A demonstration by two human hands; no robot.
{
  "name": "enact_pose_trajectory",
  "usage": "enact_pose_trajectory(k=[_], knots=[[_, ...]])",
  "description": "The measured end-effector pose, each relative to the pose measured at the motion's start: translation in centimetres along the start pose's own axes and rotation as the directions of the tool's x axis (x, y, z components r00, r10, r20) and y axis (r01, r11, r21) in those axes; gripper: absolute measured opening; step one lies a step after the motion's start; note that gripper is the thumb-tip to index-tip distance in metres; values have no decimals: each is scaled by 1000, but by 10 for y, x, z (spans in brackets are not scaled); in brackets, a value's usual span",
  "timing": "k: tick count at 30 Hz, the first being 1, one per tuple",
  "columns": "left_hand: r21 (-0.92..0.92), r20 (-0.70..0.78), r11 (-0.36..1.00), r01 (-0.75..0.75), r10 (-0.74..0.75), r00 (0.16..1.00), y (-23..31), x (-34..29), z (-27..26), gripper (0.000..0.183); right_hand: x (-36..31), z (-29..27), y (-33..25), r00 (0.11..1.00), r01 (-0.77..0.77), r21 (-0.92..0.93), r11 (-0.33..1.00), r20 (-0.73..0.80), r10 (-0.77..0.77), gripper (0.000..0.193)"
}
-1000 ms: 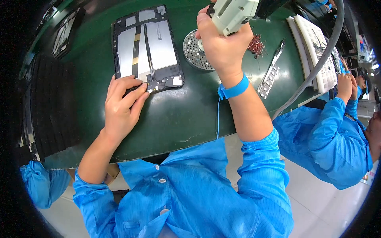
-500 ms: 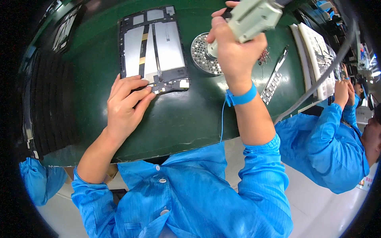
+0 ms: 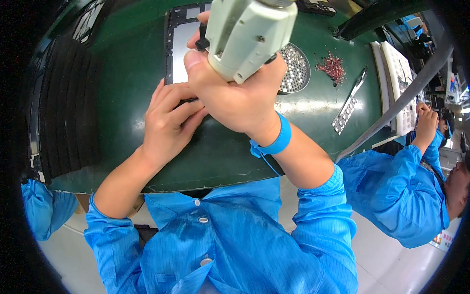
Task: The person assembles tablets by placing ribbon cables and boards into tablet frames, driving screws with an electric screwdriver, and placing the assembled frames onto the conveyor shelf. The person also attaches small components onto circuit board strips by hand.
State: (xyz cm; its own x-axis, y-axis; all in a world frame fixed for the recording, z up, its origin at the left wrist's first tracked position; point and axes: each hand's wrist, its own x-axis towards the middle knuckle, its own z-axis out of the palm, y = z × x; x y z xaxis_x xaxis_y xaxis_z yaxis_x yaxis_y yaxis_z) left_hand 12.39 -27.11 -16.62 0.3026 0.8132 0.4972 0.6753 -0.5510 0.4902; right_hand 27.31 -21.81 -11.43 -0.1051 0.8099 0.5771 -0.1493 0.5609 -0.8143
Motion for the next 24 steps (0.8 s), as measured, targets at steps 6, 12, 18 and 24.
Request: enact_pose_trajectory(k=[6,12,18,24], knots=[[-16,15,1000,17,-17,1000,7,10,15,13,2,-19,9,999,-39,6,999,-5,39,38],[-27,19,999,47,-46,999,-17,-13,-14,14,-1,31,15,995,-92,-83,992,30,95,36],[-57,-13,997,51,-52,999,-17,-13,-15,18,4,39,16,988,-121,-5,993,-97,120,29],[-5,81,999,52,-51,995,-14,-12,-19,27,21,-23,21,993,-1,0,1000,-115,1,29]])
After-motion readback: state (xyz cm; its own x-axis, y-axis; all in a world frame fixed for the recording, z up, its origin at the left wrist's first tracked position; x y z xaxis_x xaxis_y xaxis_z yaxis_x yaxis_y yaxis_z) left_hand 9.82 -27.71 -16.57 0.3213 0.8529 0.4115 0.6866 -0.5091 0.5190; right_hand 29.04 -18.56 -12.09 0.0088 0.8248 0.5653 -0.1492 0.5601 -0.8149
